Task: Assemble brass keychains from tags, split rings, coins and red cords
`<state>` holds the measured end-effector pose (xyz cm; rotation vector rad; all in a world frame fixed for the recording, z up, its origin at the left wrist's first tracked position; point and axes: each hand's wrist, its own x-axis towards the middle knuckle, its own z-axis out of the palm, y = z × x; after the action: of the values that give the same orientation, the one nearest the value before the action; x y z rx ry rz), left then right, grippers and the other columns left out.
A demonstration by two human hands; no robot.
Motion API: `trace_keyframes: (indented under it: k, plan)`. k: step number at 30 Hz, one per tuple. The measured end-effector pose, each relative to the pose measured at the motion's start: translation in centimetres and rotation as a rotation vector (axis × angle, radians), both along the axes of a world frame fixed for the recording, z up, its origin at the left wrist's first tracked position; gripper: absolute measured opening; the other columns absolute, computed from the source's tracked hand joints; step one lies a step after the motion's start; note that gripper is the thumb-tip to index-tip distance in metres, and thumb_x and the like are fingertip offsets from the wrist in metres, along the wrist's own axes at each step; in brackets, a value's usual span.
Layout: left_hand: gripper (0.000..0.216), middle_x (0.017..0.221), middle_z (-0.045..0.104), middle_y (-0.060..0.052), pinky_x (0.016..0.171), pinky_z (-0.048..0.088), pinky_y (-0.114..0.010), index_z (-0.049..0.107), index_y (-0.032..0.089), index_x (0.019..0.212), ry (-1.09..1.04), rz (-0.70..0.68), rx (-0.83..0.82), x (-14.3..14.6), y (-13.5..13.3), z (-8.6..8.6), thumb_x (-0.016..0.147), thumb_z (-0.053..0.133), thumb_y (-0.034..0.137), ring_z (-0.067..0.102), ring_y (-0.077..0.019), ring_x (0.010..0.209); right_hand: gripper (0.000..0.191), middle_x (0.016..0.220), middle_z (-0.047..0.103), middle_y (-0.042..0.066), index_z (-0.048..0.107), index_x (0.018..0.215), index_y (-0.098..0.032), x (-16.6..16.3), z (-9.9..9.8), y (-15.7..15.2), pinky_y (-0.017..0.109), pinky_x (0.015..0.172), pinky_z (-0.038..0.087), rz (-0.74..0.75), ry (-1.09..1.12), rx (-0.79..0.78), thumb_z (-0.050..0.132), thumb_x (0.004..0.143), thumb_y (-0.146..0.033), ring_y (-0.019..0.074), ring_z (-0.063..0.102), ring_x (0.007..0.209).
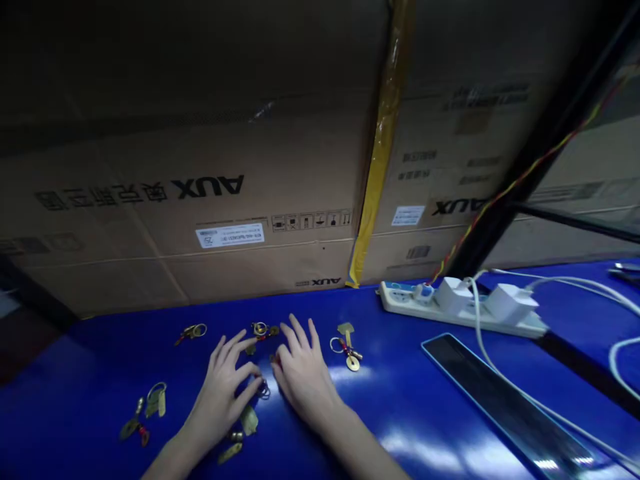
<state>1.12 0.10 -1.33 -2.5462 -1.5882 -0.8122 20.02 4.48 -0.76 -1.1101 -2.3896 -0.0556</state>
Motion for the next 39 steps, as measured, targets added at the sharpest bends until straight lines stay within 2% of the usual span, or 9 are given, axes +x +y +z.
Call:
trace_keyframes:
  k: [5,9,17,23,32,39]
  plan:
    - [0.010,0.131,0.053,-0.007,0.108,0.025,-0.063,0.064,0.022,0.079,0.062,0.036,0.115,-0.4,-0.1,0.8,0.086,0.057,0.019,0.034,-0.0296,0.133,0.012,0.128,0.058,0.009,0.063,0.089,-0.020,-0.2,0.0,-0.4,0.060,0.111,0.022,0.068,0.032,0.007,0.053,0.091,-0.027,0.0288,0.035,0.135]
    - [0.014,0.129,0.055,-0.008,0.108,0.026,-0.063,0.064,0.021,0.080,0.090,0.069,0.186,-0.6,0.1,0.6,0.087,0.053,0.016,0.038,-0.0290,0.132,0.012,0.126,0.061,0.003,0.064,0.090,-0.022,-0.5,-0.1,-0.7,0.058,0.112,0.020,0.122,0.086,0.044,0.052,0.092,-0.024,0.0260,0.039,0.133]
    - [0.019,0.135,0.054,-0.006,0.113,0.019,-0.059,0.066,0.021,0.080,0.039,0.089,0.153,0.2,0.1,0.2,0.091,0.051,0.023,0.037,-0.0266,0.133,0.008,0.114,0.066,0.002,0.065,0.088,-0.023,-1.0,-0.8,-0.4,0.056,0.112,0.021,0.091,0.079,0.109,0.058,0.090,-0.025,0.0247,0.046,0.125]
    - [0.024,0.135,0.054,-0.006,0.113,0.021,-0.059,0.067,0.021,0.081,0.065,0.086,0.131,0.2,0.2,-0.2,0.093,0.046,0.023,0.036,-0.0261,0.134,0.007,0.108,0.065,0.004,0.063,0.085,-0.022,-1.3,-1.6,-0.1,0.056,0.111,0.021,0.105,0.055,0.139,0.058,0.088,-0.026,0.0247,0.047,0.122]
    - [0.022,0.135,0.054,-0.006,0.113,0.020,-0.058,0.066,0.020,0.077,0.047,0.071,0.163,0.2,0.0,-0.3,0.091,0.049,0.021,0.036,-0.0265,0.134,0.005,0.103,0.065,0.003,0.063,0.086,-0.023,-1.4,-1.5,-0.3,0.056,0.110,0.023,0.098,0.041,0.113,0.058,0.087,-0.025,0.0237,0.050,0.116]
    - [0.019,0.138,0.052,-0.005,0.114,0.018,-0.057,0.066,0.022,0.081,0.060,0.058,0.150,0.0,0.2,-0.6,0.090,0.050,0.020,0.035,-0.0253,0.135,0.006,0.102,0.065,0.003,0.064,0.089,-0.023,-1.6,-1.4,-0.5,0.053,0.111,0.023,0.093,0.059,0.111,0.058,0.088,-0.023,0.0228,0.051,0.114]
